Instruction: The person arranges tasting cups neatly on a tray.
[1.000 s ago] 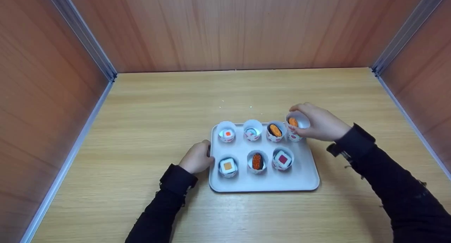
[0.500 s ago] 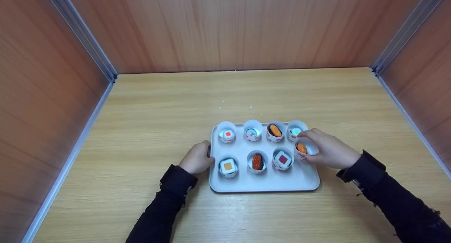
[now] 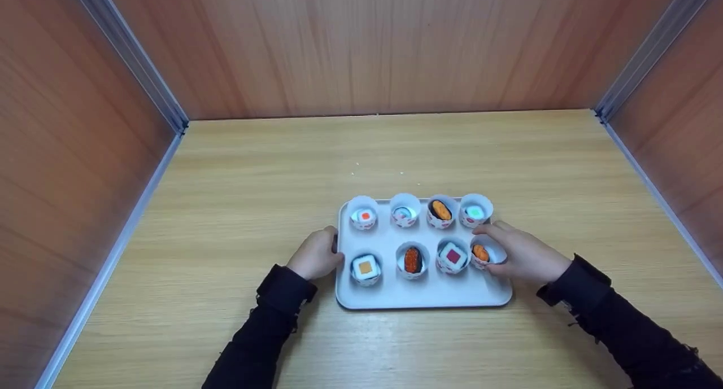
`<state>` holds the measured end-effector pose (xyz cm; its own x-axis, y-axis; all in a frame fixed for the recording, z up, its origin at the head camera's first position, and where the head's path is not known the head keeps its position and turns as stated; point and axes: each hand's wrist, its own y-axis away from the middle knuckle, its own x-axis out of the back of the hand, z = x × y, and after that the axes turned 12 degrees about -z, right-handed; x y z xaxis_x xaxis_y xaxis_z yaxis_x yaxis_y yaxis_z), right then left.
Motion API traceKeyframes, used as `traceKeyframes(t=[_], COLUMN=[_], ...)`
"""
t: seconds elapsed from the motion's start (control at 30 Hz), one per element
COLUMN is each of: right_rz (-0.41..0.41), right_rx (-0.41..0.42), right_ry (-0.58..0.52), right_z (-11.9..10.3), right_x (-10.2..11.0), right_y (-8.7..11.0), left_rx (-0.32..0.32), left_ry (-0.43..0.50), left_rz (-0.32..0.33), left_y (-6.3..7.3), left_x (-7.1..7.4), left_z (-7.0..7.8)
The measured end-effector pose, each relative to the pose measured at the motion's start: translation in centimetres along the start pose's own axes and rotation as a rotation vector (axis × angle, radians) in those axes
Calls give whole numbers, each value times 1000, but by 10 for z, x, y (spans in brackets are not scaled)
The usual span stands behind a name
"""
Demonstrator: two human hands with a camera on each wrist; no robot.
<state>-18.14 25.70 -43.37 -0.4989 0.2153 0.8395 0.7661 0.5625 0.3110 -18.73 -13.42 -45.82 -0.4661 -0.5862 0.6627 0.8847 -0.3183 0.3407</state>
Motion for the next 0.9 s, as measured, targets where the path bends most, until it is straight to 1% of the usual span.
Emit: traceKeyframes(t=[0.13,0.37,0.57,0.8,0.9], right_rz=[-10,-21,-25,8,33], right_rx=[-6,-15,-18,-28,-11], right_ry=[-10,-59,-112,-162,-198], right_z=[0,1,2,4,6], right_x=[-1,-1,-1,-1,-1], right_y=[1,2,3,2,1], left_rx=[2,32,25,32,23], left_ry=[0,10,-9,-6,-15], left_rz=[1,-11,1,4,11], left_y=[0,-1,0,1,2], left_x=[1,1,0,2,3], left_z=[0,1,1,1,0])
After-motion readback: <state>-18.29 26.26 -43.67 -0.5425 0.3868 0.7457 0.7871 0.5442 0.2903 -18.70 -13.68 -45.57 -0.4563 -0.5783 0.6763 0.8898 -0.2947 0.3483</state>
